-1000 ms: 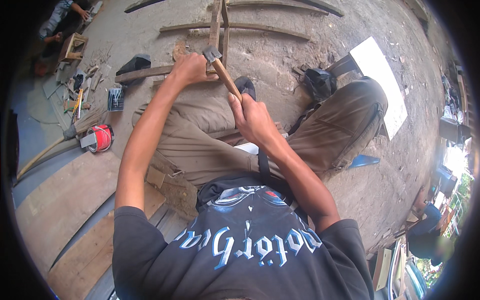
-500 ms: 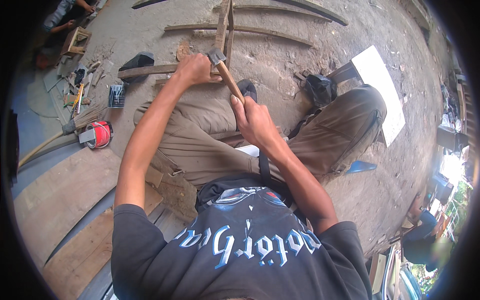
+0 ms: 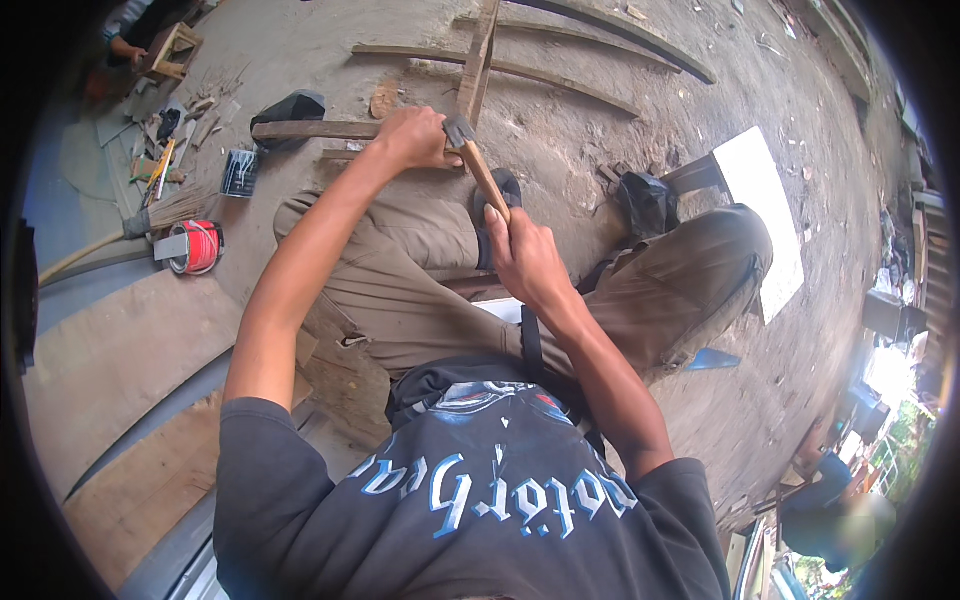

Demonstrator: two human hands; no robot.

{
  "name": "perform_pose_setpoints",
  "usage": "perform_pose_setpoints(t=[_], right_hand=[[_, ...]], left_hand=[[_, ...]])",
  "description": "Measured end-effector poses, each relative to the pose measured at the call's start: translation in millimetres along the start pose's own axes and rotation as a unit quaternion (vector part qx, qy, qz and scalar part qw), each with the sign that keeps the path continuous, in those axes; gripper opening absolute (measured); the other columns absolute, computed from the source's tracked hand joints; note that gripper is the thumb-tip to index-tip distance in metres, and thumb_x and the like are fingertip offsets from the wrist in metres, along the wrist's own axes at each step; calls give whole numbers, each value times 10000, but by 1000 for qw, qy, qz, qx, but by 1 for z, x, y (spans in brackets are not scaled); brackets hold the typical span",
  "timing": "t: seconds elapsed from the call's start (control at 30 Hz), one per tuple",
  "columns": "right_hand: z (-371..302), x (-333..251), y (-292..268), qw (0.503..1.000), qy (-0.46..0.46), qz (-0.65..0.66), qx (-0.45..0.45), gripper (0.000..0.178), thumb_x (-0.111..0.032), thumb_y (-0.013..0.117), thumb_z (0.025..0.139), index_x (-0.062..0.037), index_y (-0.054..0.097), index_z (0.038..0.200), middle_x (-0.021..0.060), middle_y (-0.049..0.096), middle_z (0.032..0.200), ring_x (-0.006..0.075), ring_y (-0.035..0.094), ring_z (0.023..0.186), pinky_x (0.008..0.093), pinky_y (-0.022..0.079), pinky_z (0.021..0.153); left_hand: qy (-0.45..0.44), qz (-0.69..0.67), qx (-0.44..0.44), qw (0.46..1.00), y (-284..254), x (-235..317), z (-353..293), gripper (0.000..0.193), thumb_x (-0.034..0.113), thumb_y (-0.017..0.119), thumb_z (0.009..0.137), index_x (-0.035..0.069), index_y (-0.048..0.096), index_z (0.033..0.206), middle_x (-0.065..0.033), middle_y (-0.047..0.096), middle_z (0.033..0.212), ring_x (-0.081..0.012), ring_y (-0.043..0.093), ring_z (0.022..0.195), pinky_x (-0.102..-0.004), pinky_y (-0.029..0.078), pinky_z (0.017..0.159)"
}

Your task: The person assembles a wooden chair frame by hammering nails into joints. They retrieve nails from a black bag, position the frame, and secure the pieces with a hammer.

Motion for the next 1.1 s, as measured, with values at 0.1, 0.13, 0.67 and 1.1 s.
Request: perform_pose_setpoints(t=[0.1,0.13,0.67,1.1], right_hand=[[-3,-6,-2,1000,-13,-16,2,388,-299,483,1008,46,519,836,298,525,627,512,546,644,522,400,557],[-1,-6,-2,999,-19,-27,2,387,-298,485,1008,46,519,834,295,524,621,509,547,635,519,400,549],[1,8,-9,997,5,-66,46,385,-286,446,1034,23,518,816,154,488,560,243,515,490,400,390,487],[2,-2,7,998,9,-54,7,426,-329,467,1015,39,503,803,304,538,611,513,562,620,537,399,536]], left_hand=[[-15,-15,-11,1000,-2,0,-3,525,541,769,700,32,720,818,-182,708,817,-354,700,817,-439,570,729],[-14,-22,-14,1000,-3,0,-3,506,521,773,703,29,721,810,-183,709,821,-353,701,817,-440,571,730],[3,-19,-15,1000,-3,9,-1,445,442,794,715,19,734,841,-196,714,850,-348,709,820,-422,578,737],[22,-26,-12,999,-5,6,-1,285,316,771,697,39,726,749,-183,706,805,-343,700,791,-427,568,701]])
Point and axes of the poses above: each hand's wrist, its own z-axis towards the middle knuckle, its own y-axis out of the palm, x = y × z, the point moved 8 cm from there along z, towards the middle knuckle
